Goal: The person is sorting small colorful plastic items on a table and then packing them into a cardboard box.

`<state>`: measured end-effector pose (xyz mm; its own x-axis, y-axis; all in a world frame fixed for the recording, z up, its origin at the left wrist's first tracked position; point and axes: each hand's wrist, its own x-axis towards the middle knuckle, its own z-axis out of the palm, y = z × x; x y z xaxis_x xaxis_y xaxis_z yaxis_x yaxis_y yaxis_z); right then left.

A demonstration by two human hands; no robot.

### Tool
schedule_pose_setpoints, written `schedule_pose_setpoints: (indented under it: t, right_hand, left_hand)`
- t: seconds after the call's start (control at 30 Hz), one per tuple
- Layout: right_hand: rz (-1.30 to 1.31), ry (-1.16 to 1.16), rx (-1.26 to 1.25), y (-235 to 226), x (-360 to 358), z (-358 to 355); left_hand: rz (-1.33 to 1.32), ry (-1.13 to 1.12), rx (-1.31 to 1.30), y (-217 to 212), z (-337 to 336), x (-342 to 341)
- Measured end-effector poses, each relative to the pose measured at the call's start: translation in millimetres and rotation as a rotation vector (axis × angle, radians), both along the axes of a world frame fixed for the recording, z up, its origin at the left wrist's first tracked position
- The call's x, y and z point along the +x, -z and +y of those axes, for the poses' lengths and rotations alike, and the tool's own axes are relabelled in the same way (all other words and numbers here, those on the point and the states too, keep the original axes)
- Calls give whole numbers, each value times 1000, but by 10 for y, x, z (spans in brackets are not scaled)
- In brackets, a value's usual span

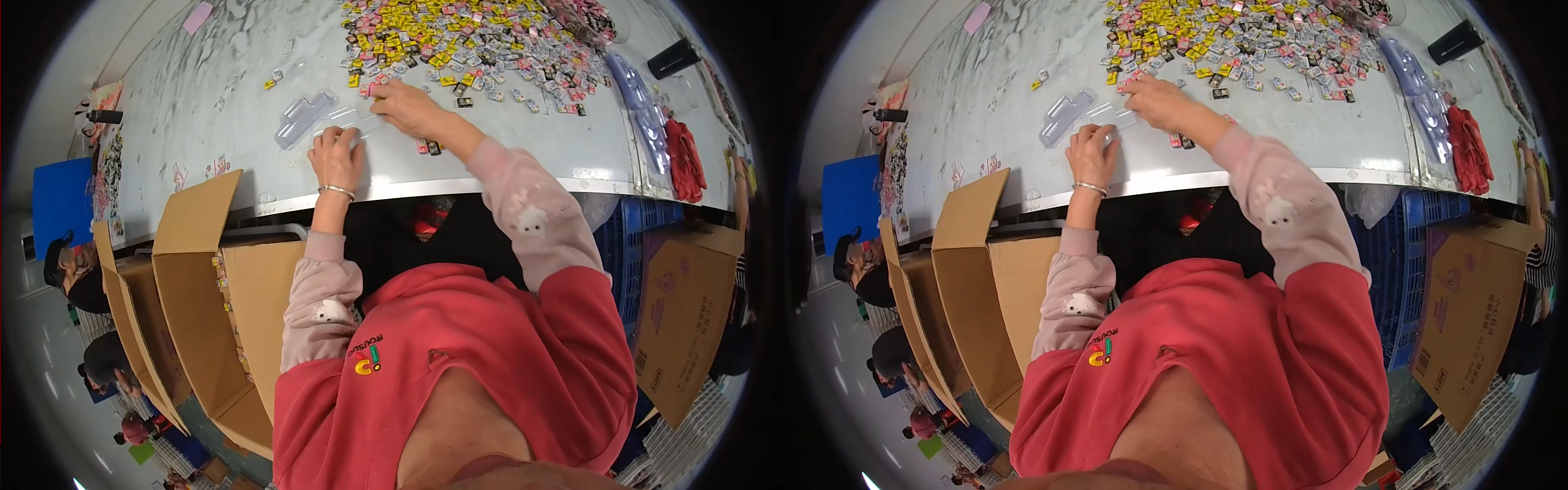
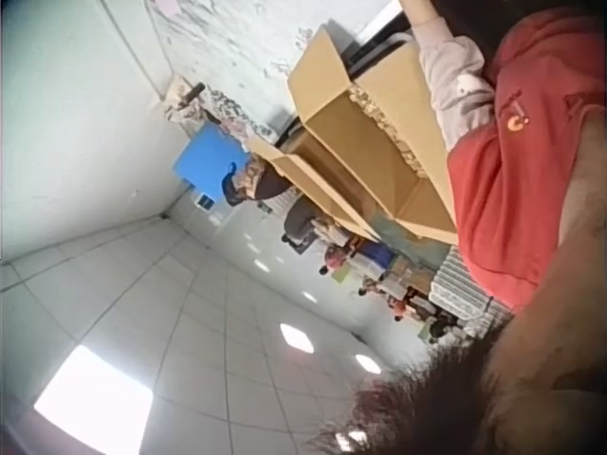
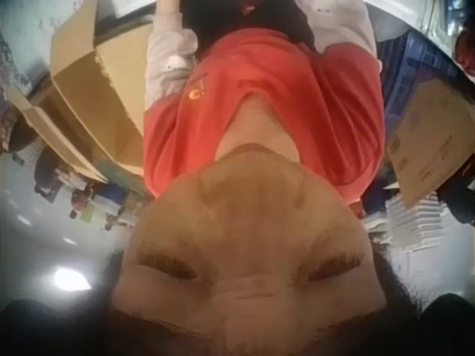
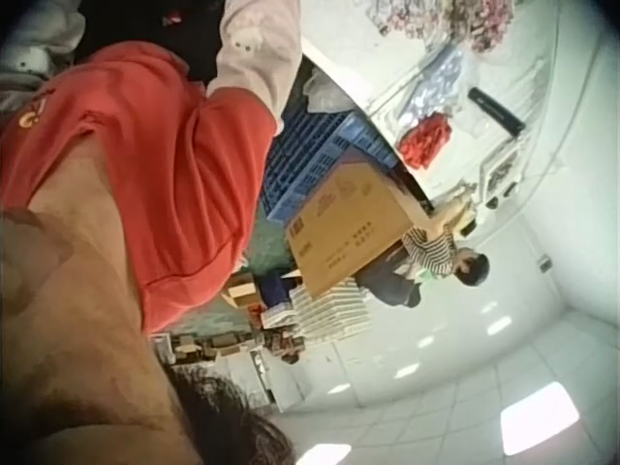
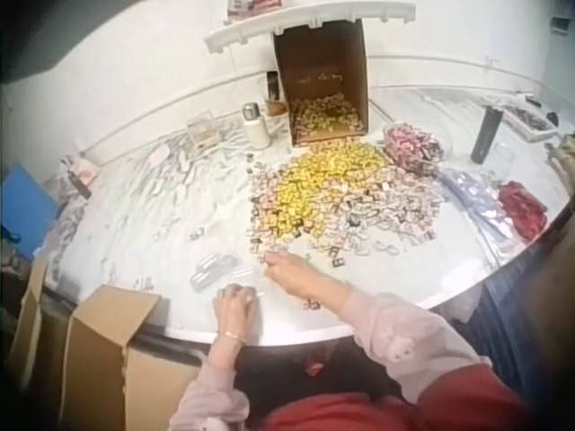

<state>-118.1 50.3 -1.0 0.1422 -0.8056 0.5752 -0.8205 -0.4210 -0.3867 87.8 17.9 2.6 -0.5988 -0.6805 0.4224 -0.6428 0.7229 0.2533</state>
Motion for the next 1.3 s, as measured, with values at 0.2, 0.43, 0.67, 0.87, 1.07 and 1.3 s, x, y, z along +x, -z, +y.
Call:
schedule_pose_setpoints:
  t: [0.2,0.43,0.67,0.87,1.07,1.3]
  right_hand:
    - [292,92,290,-46,-397,-1]
    - [-87,72,526,-397,-997,885]
    - [-167,48,491,-132,-685,1133]
    - [-140,95,538,-195,-590,1161]
    - [-119,98,512,-145,-511,1187]
    - [0,238,317,-107,-863,910]
  left_hand:
    - [39,111,21,75,71,-189]
    - [160,220,161,-148,243,-274]
    - [89,397,399,-114,554,-673]
    - [97,414,463,-94,475,-694]
    - [88,451,414,-45,447,-687]
    - [205,376,468,-149,340,-387]
